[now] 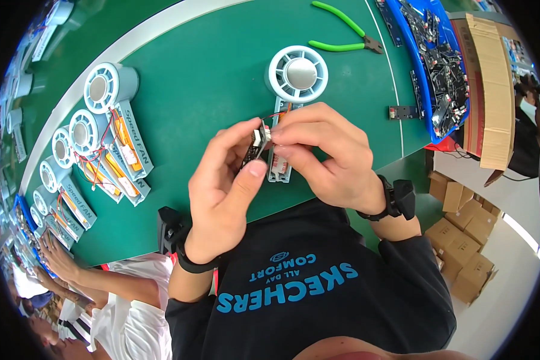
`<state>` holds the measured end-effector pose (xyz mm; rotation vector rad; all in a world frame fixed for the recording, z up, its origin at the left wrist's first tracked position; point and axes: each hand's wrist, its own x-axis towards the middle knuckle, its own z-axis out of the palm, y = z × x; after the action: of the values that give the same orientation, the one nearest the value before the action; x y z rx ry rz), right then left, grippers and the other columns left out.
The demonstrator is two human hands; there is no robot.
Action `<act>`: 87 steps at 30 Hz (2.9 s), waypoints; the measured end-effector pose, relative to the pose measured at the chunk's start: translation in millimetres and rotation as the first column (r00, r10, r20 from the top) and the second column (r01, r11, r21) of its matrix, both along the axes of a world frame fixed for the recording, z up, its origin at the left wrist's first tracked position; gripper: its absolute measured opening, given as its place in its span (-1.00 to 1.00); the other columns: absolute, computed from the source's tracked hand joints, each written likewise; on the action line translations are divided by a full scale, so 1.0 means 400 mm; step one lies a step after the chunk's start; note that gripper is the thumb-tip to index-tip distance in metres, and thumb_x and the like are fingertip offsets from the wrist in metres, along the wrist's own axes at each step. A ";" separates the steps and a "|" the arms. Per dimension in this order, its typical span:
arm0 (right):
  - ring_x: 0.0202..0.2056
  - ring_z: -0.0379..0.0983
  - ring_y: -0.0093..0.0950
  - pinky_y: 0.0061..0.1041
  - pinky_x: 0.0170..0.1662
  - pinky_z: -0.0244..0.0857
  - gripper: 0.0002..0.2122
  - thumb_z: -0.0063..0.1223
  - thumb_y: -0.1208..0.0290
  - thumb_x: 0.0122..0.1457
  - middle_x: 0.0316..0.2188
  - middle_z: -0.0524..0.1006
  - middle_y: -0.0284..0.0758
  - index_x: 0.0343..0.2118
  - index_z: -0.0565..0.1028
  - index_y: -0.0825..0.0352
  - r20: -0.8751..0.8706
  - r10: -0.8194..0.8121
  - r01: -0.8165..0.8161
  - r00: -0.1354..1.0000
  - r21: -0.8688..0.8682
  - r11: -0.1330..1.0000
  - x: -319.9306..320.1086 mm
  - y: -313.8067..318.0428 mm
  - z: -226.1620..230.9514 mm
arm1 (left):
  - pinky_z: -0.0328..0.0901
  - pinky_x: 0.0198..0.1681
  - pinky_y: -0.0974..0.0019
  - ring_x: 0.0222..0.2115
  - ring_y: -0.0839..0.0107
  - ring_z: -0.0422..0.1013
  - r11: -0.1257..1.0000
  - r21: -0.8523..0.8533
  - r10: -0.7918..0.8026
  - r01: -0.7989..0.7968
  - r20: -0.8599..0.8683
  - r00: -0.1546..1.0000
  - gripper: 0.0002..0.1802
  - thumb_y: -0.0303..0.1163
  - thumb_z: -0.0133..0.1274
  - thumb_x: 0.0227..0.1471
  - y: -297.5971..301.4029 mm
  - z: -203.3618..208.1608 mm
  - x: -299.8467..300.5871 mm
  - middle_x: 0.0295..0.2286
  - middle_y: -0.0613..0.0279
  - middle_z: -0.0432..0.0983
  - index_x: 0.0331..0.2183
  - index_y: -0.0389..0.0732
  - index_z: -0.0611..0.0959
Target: Assemble printed circuit boards onto circular plastic frames on an electronics production line.
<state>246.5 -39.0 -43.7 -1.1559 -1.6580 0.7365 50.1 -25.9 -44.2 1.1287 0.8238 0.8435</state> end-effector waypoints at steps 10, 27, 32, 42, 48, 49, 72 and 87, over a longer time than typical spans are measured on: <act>-0.30 0.61 -0.38 -0.50 -0.30 0.53 -0.72 0.34 0.75 -0.01 -0.26 0.64 -0.22 -0.21 0.61 0.41 -0.076 -0.096 0.105 0.993 0.131 0.986 -0.019 0.005 -0.036 | 0.42 -0.21 0.38 -0.24 0.44 0.50 0.966 -0.250 -0.018 0.070 0.205 0.979 -0.50 -0.49 0.12 0.25 0.012 -0.010 -0.005 -0.08 0.10 0.54 0.18 -0.37 0.43; -0.41 0.59 -0.41 -0.56 -0.42 0.47 -0.75 0.37 0.73 -0.06 -0.33 0.62 -0.25 -0.29 0.63 0.38 0.106 -0.179 0.149 0.978 0.248 0.957 -0.006 0.014 -0.025 | 0.44 -0.27 0.42 -0.25 0.43 0.53 0.966 -0.250 -0.022 0.061 0.156 0.988 -0.47 -0.54 0.15 0.22 0.012 0.005 -0.008 -0.13 0.06 0.58 0.19 -0.38 0.45; -0.45 0.58 -0.41 -0.53 -0.45 0.44 -0.77 0.34 0.75 -0.09 -0.38 0.61 -0.25 -0.34 0.61 0.38 0.048 -0.133 0.130 0.990 0.059 0.990 -0.006 0.014 0.006 | 0.46 -0.25 0.37 -0.26 0.36 0.55 0.994 -0.102 0.041 -0.046 -0.043 0.998 -0.47 -0.60 0.20 0.14 -0.008 0.015 0.001 -0.16 0.04 0.59 0.14 -0.39 0.50; -0.48 0.56 -0.39 -0.52 -0.46 0.41 -0.77 0.35 0.73 -0.14 -0.45 0.59 -0.27 -0.37 0.59 0.38 0.274 -0.247 0.180 0.929 0.249 0.952 -0.023 0.011 0.012 | 0.46 -0.28 0.34 -0.30 0.20 0.58 0.856 0.507 0.205 0.100 -0.511 0.835 -0.53 -0.65 0.26 0.01 -0.002 0.051 0.013 -0.22 -0.03 0.57 0.01 -0.39 0.61; -0.50 0.55 -0.39 -0.52 -0.46 0.42 -0.77 0.34 0.74 -0.13 -0.45 0.59 -0.26 -0.38 0.59 0.38 0.154 -0.181 0.157 0.971 0.154 0.975 -0.012 0.007 0.003 | 0.44 -0.30 0.40 -0.31 0.31 0.56 0.984 0.177 0.064 0.009 -0.403 0.913 -0.53 -0.65 0.25 0.04 -0.005 0.059 0.001 -0.24 0.01 0.57 0.03 -0.38 0.61; -0.50 0.55 -0.39 -0.52 -0.46 0.42 -0.77 0.34 0.74 -0.13 -0.45 0.59 -0.26 -0.38 0.59 0.38 0.129 -0.172 0.158 0.977 0.114 0.981 -0.013 0.003 0.003 | 0.43 -0.31 0.42 -0.32 0.36 0.55 0.998 0.065 0.043 -0.022 -0.336 0.941 -0.53 -0.64 0.25 0.04 -0.003 0.062 0.001 -0.25 0.04 0.57 0.04 -0.38 0.61; -0.51 0.49 -0.42 -0.48 -0.52 0.36 -0.77 0.34 0.57 -0.07 -0.42 0.52 -0.34 -0.29 0.61 0.34 0.467 0.228 -0.358 0.854 0.211 0.910 0.084 0.075 0.042 | 0.37 -0.37 0.47 -0.37 0.57 0.44 0.898 -0.389 -0.271 0.206 -0.119 0.955 -0.55 -0.58 0.17 0.19 0.067 0.066 -0.043 -0.21 0.17 0.59 0.11 -0.37 0.54; -0.52 0.46 -0.46 -0.49 -0.53 0.33 -0.70 0.35 0.54 -0.09 -0.39 0.45 -0.36 -0.23 0.58 0.31 0.645 0.041 -0.157 0.763 0.123 0.980 0.034 0.000 0.042 | 0.40 -0.18 0.38 -0.20 0.41 0.49 0.955 -0.290 -0.047 0.067 0.077 0.996 -0.56 -0.52 0.06 0.26 0.025 0.025 -0.032 -0.08 0.08 0.51 0.15 -0.32 0.47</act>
<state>259.9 -39.0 -27.1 -1.2827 -2.3190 0.2416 37.4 -15.9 -34.1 0.8536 0.8244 0.6826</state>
